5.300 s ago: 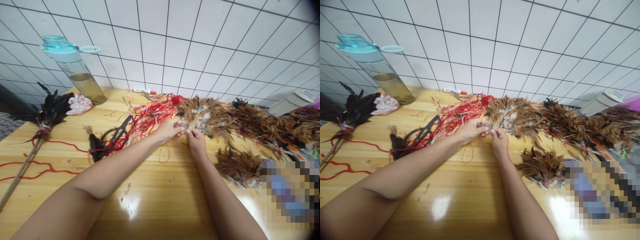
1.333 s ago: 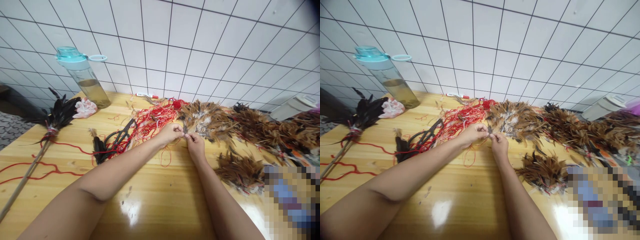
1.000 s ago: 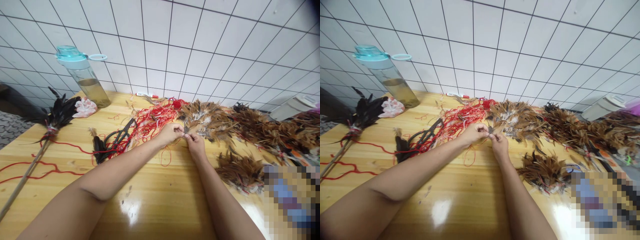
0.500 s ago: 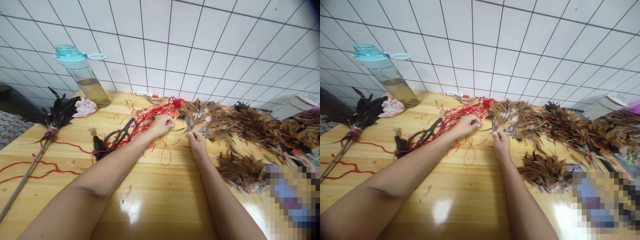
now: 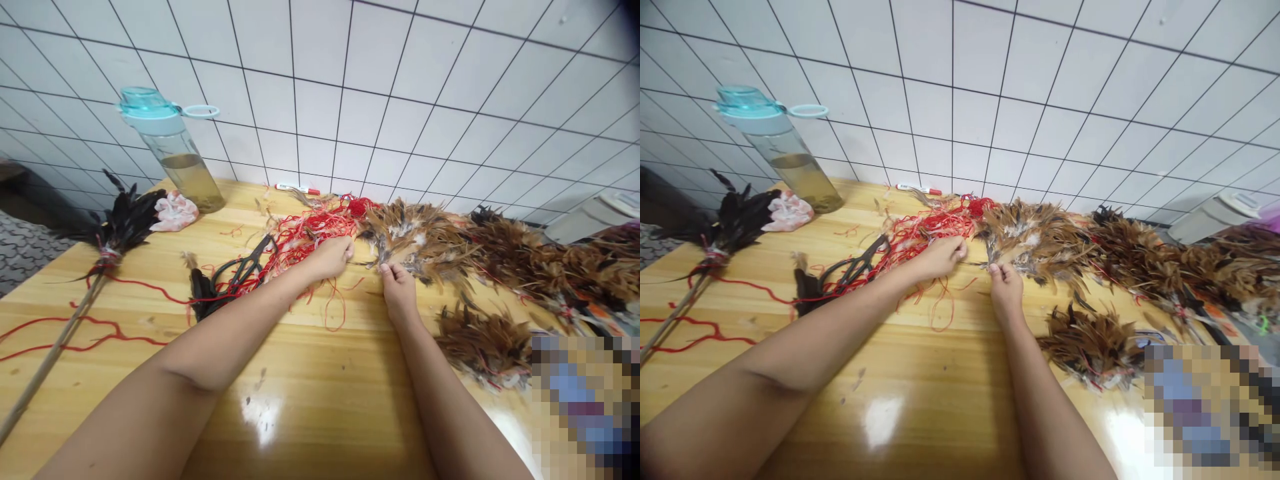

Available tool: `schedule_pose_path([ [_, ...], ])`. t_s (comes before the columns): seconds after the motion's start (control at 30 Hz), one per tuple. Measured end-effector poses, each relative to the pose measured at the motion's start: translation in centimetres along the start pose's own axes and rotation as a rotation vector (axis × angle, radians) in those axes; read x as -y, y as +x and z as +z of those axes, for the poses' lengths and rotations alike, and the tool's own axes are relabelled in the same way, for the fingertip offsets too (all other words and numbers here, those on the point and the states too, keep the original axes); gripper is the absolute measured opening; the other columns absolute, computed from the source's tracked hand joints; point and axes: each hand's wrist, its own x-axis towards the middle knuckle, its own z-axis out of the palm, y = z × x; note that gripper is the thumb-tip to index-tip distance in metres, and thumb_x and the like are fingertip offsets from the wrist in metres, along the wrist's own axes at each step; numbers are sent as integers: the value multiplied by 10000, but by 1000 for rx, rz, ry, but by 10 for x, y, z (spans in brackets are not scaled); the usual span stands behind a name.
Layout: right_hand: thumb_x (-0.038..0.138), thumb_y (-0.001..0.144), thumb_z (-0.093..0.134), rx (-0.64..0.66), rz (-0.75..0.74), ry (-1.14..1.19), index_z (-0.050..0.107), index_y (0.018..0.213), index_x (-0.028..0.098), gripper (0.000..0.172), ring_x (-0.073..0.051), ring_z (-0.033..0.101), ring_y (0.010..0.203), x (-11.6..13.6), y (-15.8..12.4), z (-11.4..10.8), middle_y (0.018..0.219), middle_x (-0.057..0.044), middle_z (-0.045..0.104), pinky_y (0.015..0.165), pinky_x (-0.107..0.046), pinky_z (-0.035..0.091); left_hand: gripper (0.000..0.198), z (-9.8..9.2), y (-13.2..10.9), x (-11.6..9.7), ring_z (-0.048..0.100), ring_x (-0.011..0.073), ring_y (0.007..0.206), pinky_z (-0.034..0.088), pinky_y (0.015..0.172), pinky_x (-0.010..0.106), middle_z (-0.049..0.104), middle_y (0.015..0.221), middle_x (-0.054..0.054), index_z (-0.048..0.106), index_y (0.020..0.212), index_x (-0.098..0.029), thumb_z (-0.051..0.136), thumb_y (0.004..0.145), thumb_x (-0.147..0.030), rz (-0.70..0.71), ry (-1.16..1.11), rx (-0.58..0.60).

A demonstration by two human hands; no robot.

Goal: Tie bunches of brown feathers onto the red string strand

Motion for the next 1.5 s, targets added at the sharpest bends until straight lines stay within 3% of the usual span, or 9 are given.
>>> schedule_pose_path([
  [0.13,435,755,513,-3,0,-1,551,668,187,265,-152,479,666,1,-1,0,658,3,552,679,-286,378,120,-9,1,-3,541,151,722,404,665,264,620,769,19,597,814,-180,497,766,-133,48,-55,6],
  [0.3,428,755,516,-39,11,37,538,664,185,261,-142,459,647,1,-1,-1,638,14,534,651,-272,372,223,11,-3,-8,545,193,940,440,828,309,596,1005,83,640,1003,-180,513,825,-227,160,128,-42],
  [0.4,427,760,521,-61,-1,39,533,651,178,272,-133,446,640,0,0,-2,622,23,516,648,-267,366,247,22,-7,-13,529,209,951,445,839,333,582,986,90,638,1033,-183,483,853,-249,211,240,-6],
  [0.57,436,761,522,-66,-12,46,560,671,169,284,-135,455,659,-3,1,-1,647,16,538,655,-269,363,260,24,-10,-18,508,197,934,438,832,325,573,1015,82,589,1092,-186,479,870,-265,284,282,-111],
  [0.87,449,749,509,-56,-26,-32,579,667,174,295,-148,480,658,-2,0,1,643,6,565,678,-291,375,203,35,-1,-12,502,205,879,411,751,317,571,857,94,632,911,-147,447,884,-228,358,406,-102],
  [0.97,453,748,505,-56,-21,-25,573,669,175,297,-148,478,649,-2,-1,1,637,7,555,670,-290,378,210,31,0,-12,512,186,870,412,774,307,571,861,85,644,846,-146,445,871,-205,242,207,-167],
  [1.07,454,752,504,-54,-16,-23,570,677,176,295,-148,477,649,-2,0,0,643,8,553,670,-287,379,126,23,1,-15,520,151,804,414,736,273,568,849,58,654,781,-145,542,790,-204,11,-149,-242],
  [1.23,442,753,507,-53,-18,-5,574,693,172,284,-148,480,661,-3,0,0,665,3,567,679,-285,381,139,20,1,-24,480,78,632,388,636,210,568,712,-9,603,802,-128,591,756,-258,-181,-790,-154],
  [1.5,430,759,497,-49,-46,-59,503,626,191,273,-135,424,623,-2,0,1,617,24,485,633,-277,350,91,25,-6,-38,446,49,489,341,496,167,548,605,-27,503,781,-151,560,759,-219,-199,-960,52],
])
